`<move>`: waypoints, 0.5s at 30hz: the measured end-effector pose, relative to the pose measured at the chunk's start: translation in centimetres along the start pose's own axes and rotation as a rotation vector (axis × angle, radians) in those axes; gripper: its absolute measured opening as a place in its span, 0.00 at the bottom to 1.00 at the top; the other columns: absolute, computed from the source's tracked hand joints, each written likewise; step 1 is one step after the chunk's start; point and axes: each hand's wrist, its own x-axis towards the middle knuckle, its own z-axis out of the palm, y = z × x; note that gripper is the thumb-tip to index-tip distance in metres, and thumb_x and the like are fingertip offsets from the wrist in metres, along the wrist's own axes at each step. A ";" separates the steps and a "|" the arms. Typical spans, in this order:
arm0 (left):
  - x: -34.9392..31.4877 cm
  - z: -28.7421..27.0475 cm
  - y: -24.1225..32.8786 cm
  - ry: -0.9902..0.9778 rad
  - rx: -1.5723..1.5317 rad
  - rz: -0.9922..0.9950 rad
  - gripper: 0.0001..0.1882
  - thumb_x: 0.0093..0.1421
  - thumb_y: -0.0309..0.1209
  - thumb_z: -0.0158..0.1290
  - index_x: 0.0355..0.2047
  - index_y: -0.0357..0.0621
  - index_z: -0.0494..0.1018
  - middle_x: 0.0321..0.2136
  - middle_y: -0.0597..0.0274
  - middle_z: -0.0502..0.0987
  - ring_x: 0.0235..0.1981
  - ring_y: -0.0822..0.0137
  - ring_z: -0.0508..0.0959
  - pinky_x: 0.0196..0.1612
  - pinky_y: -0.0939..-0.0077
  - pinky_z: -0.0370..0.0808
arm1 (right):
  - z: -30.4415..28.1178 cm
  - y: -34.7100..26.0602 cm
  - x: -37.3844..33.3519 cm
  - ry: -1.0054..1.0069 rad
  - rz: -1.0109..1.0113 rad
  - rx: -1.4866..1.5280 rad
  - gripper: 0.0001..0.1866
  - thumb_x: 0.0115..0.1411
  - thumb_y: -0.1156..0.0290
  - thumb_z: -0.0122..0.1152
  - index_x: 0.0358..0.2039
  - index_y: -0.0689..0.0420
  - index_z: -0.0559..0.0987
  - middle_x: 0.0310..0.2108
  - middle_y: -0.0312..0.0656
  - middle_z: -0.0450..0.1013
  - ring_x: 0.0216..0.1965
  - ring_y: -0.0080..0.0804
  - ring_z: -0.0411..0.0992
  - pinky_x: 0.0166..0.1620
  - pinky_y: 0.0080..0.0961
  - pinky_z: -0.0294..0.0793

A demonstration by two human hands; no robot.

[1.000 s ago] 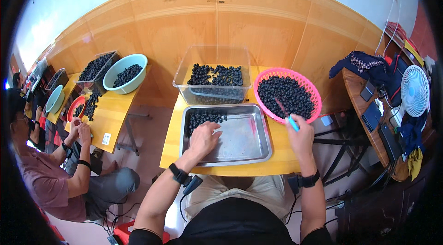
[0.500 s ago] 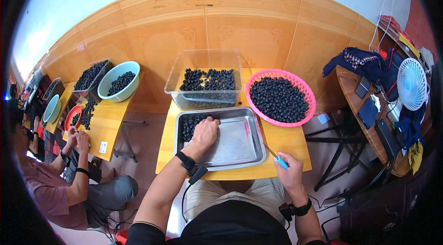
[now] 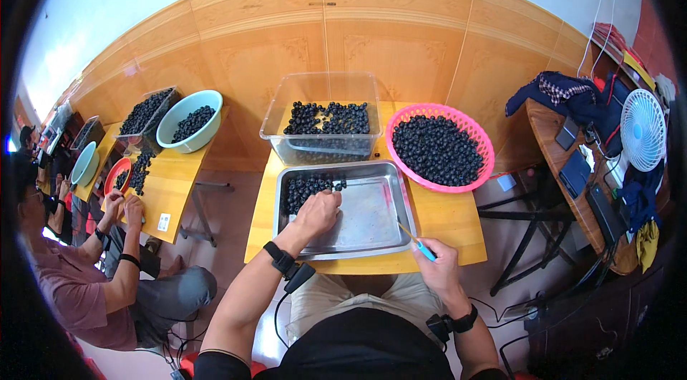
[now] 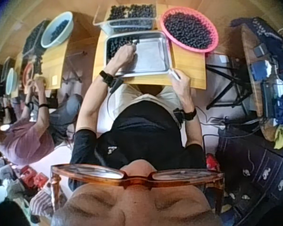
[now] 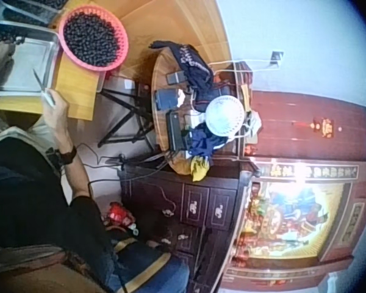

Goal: The recorder uses a small knife to pit and process small black fruits (likely grapes or olives) into a metal tray.

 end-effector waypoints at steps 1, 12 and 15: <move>-0.2 -0.3 0.3 0.012 -0.038 -0.004 0.08 0.57 0.26 0.60 0.37 0.38 0.82 0.36 0.41 0.82 0.37 0.40 0.83 0.43 0.54 0.80 | 0.0 -0.1 -0.1 0.000 0.002 0.001 0.12 0.63 0.70 0.70 0.40 0.67 0.84 0.25 0.35 0.76 0.27 0.17 0.69 0.32 0.21 0.70; -4.2 -2.0 5.0 -0.027 -1.627 -0.521 0.06 0.68 0.28 0.59 0.42 0.38 0.79 0.33 0.64 0.82 0.32 0.72 0.83 0.41 0.76 0.86 | 2.6 -1.1 1.8 -0.091 0.038 0.199 0.11 0.63 0.70 0.70 0.40 0.66 0.84 0.23 0.37 0.76 0.26 0.16 0.69 0.30 0.21 0.69; -5.5 -1.5 6.7 -0.010 -1.792 -0.461 0.07 0.68 0.29 0.59 0.42 0.38 0.78 0.33 0.63 0.82 0.32 0.72 0.83 0.40 0.76 0.86 | 5.0 -2.5 2.9 -0.107 -0.044 0.283 0.12 0.63 0.69 0.70 0.40 0.65 0.84 0.26 0.36 0.76 0.27 0.17 0.69 0.31 0.20 0.69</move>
